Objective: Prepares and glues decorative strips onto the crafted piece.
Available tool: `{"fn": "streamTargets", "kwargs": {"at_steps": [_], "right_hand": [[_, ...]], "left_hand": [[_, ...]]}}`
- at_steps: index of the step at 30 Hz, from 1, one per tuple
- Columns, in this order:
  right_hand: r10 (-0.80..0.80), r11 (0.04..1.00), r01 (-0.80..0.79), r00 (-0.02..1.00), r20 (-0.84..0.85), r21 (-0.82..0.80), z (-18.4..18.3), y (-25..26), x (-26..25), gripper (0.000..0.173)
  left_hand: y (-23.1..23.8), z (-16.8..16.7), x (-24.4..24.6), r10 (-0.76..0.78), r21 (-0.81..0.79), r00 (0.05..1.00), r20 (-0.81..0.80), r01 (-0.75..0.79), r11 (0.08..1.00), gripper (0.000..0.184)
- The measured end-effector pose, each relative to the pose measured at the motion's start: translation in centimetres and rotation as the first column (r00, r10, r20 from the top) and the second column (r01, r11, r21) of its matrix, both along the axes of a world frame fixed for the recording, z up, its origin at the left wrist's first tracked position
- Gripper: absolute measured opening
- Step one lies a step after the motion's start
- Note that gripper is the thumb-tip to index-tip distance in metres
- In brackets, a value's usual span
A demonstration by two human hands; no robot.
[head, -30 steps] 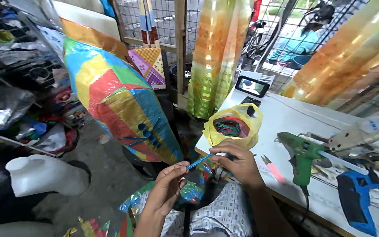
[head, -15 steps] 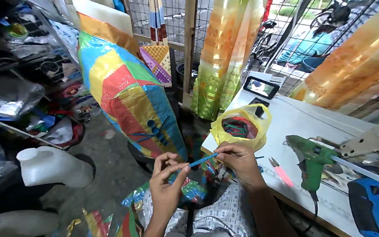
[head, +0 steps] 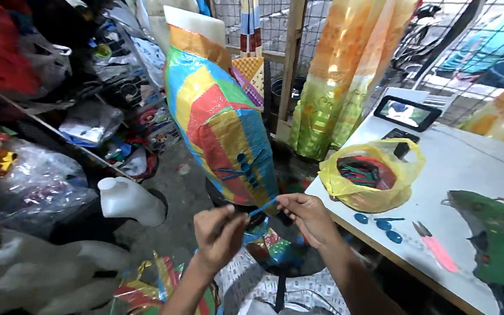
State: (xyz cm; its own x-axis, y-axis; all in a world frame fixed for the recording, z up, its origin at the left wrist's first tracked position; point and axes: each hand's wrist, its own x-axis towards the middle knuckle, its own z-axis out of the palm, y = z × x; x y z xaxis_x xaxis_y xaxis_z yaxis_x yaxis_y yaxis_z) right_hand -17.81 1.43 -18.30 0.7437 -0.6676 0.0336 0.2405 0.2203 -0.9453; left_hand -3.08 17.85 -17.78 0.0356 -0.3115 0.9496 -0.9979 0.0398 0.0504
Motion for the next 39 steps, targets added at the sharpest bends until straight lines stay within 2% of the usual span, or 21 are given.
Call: {"fn": "streamTargets", "kwargs": {"at_steps": [3,6,11,18,25,30,32,34,37,39], "right_hand": [[-0.040,0.999,0.041,0.997,-0.067,0.016,-1.8,-0.5,1.4,0.010],[-0.057,0.998,0.060,0.986,-0.158,0.018,-4.1,-0.6,1.9,0.006],[-0.109,0.993,0.121,0.939,-0.325,0.015,-7.4,-0.8,1.1,0.010],[-0.171,0.983,0.182,0.857,-0.487,-0.025,-12.8,-2.4,-1.8,0.017],[-0.186,0.977,0.213,0.817,-0.545,-0.015,-16.3,-2.7,-3.8,0.018],[-0.197,0.973,0.231,0.811,-0.552,-0.007,-16.6,-2.7,-3.9,0.017],[-0.209,0.977,0.205,0.824,-0.528,-0.066,-15.9,-2.8,-3.3,0.018],[-0.249,0.961,0.154,0.845,-0.473,-0.230,-14.5,-3.0,-2.1,0.020],[-0.336,0.833,0.131,0.891,-0.305,-0.537,-10.9,-3.0,0.7,0.025],[-0.375,0.726,0.174,0.911,-0.171,-0.665,-8.4,-3.0,3.0,0.029]], "left_hand": [[0.7,2.8,4.1,0.015,0.185,0.976,-0.217,0.026,0.982,0.019],[0.0,4.4,8.2,0.034,0.297,0.957,-0.290,0.056,0.953,0.021],[-2.1,4.3,10.1,0.088,0.349,0.960,-0.265,0.011,0.937,0.019],[-2.3,3.9,10.8,0.122,0.368,0.957,-0.263,-0.018,0.930,0.020],[-2.5,4.3,10.7,0.122,0.389,0.959,-0.254,-0.014,0.921,0.018],[-2.9,4.3,10.8,0.140,0.391,0.963,-0.230,-0.041,0.920,0.018],[-3.2,4.1,11.0,0.152,0.375,0.963,-0.221,-0.060,0.925,0.018],[-3.5,3.8,11.2,0.156,0.357,0.960,-0.232,-0.065,0.932,0.019],[-3.7,3.4,11.3,0.154,0.325,0.953,-0.261,-0.063,0.944,0.019],[-3.9,3.1,11.3,0.149,0.293,0.953,-0.262,-0.068,0.954,0.018]]}}
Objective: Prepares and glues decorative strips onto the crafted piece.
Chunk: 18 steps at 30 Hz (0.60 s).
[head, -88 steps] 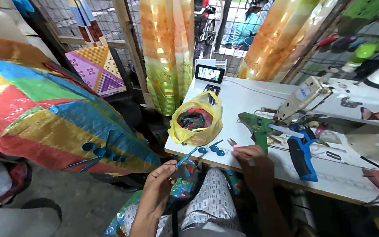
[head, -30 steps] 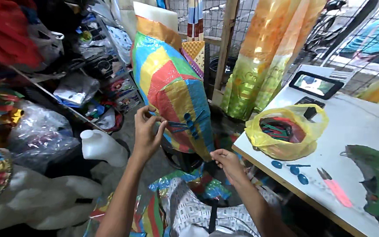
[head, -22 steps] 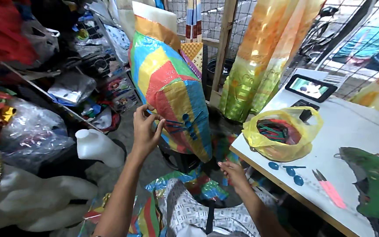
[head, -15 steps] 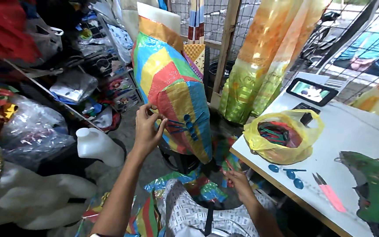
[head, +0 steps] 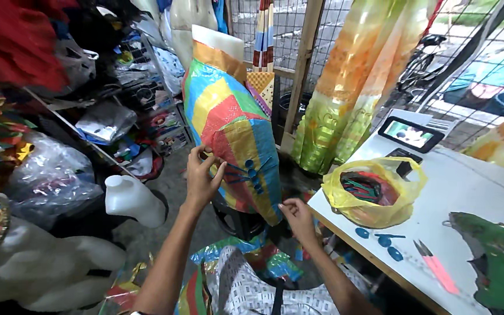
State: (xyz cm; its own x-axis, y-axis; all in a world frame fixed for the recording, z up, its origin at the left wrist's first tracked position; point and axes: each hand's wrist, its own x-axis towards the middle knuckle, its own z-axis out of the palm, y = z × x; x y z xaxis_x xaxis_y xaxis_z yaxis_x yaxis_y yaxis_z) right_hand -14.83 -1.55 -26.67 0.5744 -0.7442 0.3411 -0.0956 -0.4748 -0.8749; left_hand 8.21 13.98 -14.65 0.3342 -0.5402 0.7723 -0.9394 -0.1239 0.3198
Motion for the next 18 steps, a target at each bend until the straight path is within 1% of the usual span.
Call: {"fn": "streamTargets", "kwargs": {"at_steps": [2,4,6,8,10,12,14,15,16,18], "right_hand": [[-0.031,0.993,0.038,0.997,0.065,-0.110,2.4,0.0,1.9,0.036],[-0.088,0.982,0.109,0.986,0.142,-0.152,4.2,-0.4,3.6,0.045],[-0.124,0.971,0.160,0.972,0.199,-0.176,5.1,-1.2,4.8,0.059],[-0.139,0.962,0.182,0.968,0.208,-0.204,5.8,-1.7,5.7,0.076],[-0.131,0.960,0.173,0.973,0.192,-0.221,6.3,-1.8,6.4,0.093],[-0.115,0.968,0.148,0.980,0.164,-0.204,6.8,-1.6,7.1,0.108],[-0.111,0.974,0.136,0.984,0.139,-0.180,7.2,-1.5,7.8,0.119],[-0.107,0.977,0.129,0.986,0.131,-0.172,7.3,-1.5,8.1,0.123],[-0.097,0.979,0.118,0.987,0.126,-0.164,7.4,-1.5,8.5,0.126],[-0.086,0.984,0.102,0.990,0.109,-0.150,7.6,-1.3,9.0,0.131]], "left_hand": [[-0.2,-0.2,-0.1,-0.002,-0.042,1.000,0.000,0.002,0.999,0.017],[-0.4,-0.5,-0.3,-0.001,-0.093,1.000,-0.018,0.000,0.996,0.017],[-0.7,-1.0,-0.5,0.009,-0.143,0.998,-0.054,-0.017,0.990,0.019],[-1.0,-1.8,-0.7,-0.009,-0.192,0.991,-0.136,-0.018,0.981,0.026],[-1.4,-2.7,-1.0,-0.070,-0.256,0.961,-0.266,-0.001,0.967,0.038],[-1.9,-3.3,-1.8,-0.142,-0.325,0.881,-0.452,-0.014,0.946,0.053],[-2.3,-3.2,-2.8,-0.172,-0.339,0.754,-0.633,-0.070,0.938,0.063],[-2.3,-3.1,-3.0,-0.175,-0.321,0.696,-0.696,-0.084,0.943,0.064],[-2.4,-3.0,-3.0,-0.177,-0.300,0.653,-0.736,-0.081,0.950,0.060],[-2.4,-2.8,-2.8,-0.177,-0.259,0.615,-0.768,-0.046,0.965,0.047]]}}
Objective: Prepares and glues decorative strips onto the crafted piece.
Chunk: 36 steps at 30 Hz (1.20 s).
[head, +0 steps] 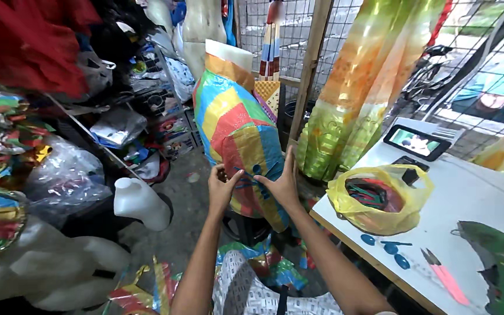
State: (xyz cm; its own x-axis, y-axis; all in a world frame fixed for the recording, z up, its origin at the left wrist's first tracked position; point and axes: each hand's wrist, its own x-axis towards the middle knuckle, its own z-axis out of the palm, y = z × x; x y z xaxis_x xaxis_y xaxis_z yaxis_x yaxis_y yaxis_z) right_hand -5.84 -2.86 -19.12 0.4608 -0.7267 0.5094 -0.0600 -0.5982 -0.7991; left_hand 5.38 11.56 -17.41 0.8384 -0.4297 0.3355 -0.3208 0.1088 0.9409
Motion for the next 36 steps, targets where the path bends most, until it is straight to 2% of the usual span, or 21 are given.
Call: {"fn": "streamTargets", "kwargs": {"at_steps": [4,10,17,22,27,33,36], "right_hand": [[0.018,0.999,-0.018,1.000,-0.014,0.029,0.1,0.6,0.5,0.130],[0.003,0.999,-0.002,1.000,-0.020,0.049,0.5,0.8,1.1,0.130],[-0.069,0.994,0.073,0.996,-0.050,0.085,1.2,1.3,2.0,0.128],[-0.097,0.990,0.104,0.992,-0.078,0.095,1.4,1.6,2.5,0.129],[-0.095,0.984,0.107,0.991,-0.090,0.144,1.9,2.0,2.7,0.128],[-0.071,0.985,0.082,0.994,-0.078,0.149,1.8,1.7,2.2,0.127],[-0.016,0.989,0.012,1.000,0.025,0.146,1.1,0.9,-0.3,0.122]], "left_hand": [[0.0,0.4,0.4,-0.038,0.008,0.999,0.032,0.038,0.999,0.027],[-0.1,0.6,0.8,-0.016,-0.017,0.999,0.031,0.016,1.000,0.018],[-0.4,0.4,1.4,-0.019,-0.051,0.998,0.057,0.022,0.998,0.021],[-0.7,0.7,1.7,0.044,-0.024,0.974,0.222,-0.040,0.999,0.013],[-0.7,0.5,2.5,0.005,-0.018,0.943,0.334,0.002,1.000,0.013],[-0.8,0.3,2.3,0.005,-0.040,0.950,0.311,0.008,0.999,0.012],[-0.8,0.2,1.9,-0.001,-0.009,0.955,0.295,0.003,1.000,0.021]]}}
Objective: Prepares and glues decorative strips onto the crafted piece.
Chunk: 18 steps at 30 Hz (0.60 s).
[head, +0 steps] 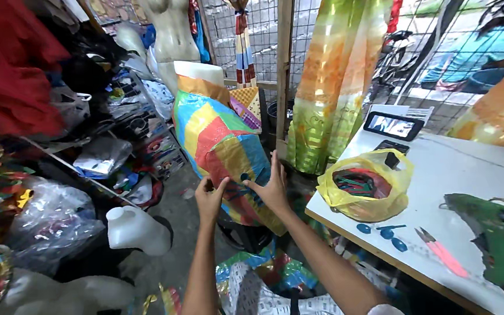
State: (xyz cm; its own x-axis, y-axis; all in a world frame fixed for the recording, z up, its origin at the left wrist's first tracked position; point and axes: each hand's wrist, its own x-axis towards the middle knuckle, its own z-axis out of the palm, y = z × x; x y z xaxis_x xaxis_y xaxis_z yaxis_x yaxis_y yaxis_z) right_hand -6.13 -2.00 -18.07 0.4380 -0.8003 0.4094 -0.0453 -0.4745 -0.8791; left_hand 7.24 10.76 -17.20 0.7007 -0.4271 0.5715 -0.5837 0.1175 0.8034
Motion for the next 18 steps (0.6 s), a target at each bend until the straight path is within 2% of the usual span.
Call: {"fn": "streamTargets", "kwargs": {"at_steps": [2,4,6,8,10,12,14,15,17,18], "right_hand": [[0.077,0.997,-0.076,0.994,0.071,-0.023,-1.2,-0.1,-3.1,0.099],[0.197,0.980,-0.196,0.980,0.040,-0.016,-3.2,0.6,-7.2,0.065],[0.318,0.946,-0.312,0.946,-0.063,0.091,-5.5,2.1,-12.0,0.040],[0.351,0.918,-0.312,0.926,-0.136,0.246,-7.8,3.5,-17.3,0.028],[0.203,0.935,-0.140,0.965,-0.168,0.327,-9.1,4.5,-22.6,0.026],[-0.126,0.949,0.179,0.970,-0.207,0.260,-8.6,4.9,-27.4,0.025],[-0.473,0.860,0.500,0.855,-0.215,0.097,-7.5,4.3,-31.5,0.026],[-0.618,0.778,0.628,0.766,-0.177,0.004,-7.0,3.6,-33.3,0.026],[-0.787,0.617,0.771,0.610,-0.091,-0.158,-6.5,2.1,-36.3,0.030],[-0.818,0.572,0.793,0.571,-0.068,-0.209,-6.4,1.4,-37.2,0.032]], "left_hand": [[-0.2,0.0,-0.2,0.006,0.002,1.000,-0.008,-0.006,1.000,0.026],[-0.5,-0.2,-0.1,0.018,-0.019,1.000,0.020,-0.017,1.000,0.025],[-0.6,-0.5,0.4,0.021,-0.014,0.998,0.062,-0.020,1.000,0.028],[-0.7,-0.7,0.5,0.019,0.017,0.995,0.103,-0.021,1.000,0.034],[-0.8,-0.8,0.7,0.015,0.052,0.992,0.126,-0.022,0.998,0.041],[-0.7,-1.0,0.8,-0.005,0.052,0.992,0.124,-0.001,0.999,0.045],[-0.4,-1.2,0.6,0.015,0.016,0.996,0.089,-0.017,1.000,0.049],[-0.2,-1.3,0.0,0.057,-0.009,0.997,0.057,-0.057,0.998,0.054],[0.0,-1.4,-2.6,0.204,-0.081,0.979,-0.002,-0.203,0.976,0.063],[0.0,-1.7,-4.5,0.268,-0.140,0.963,0.015,-0.264,0.954,0.060]]}}
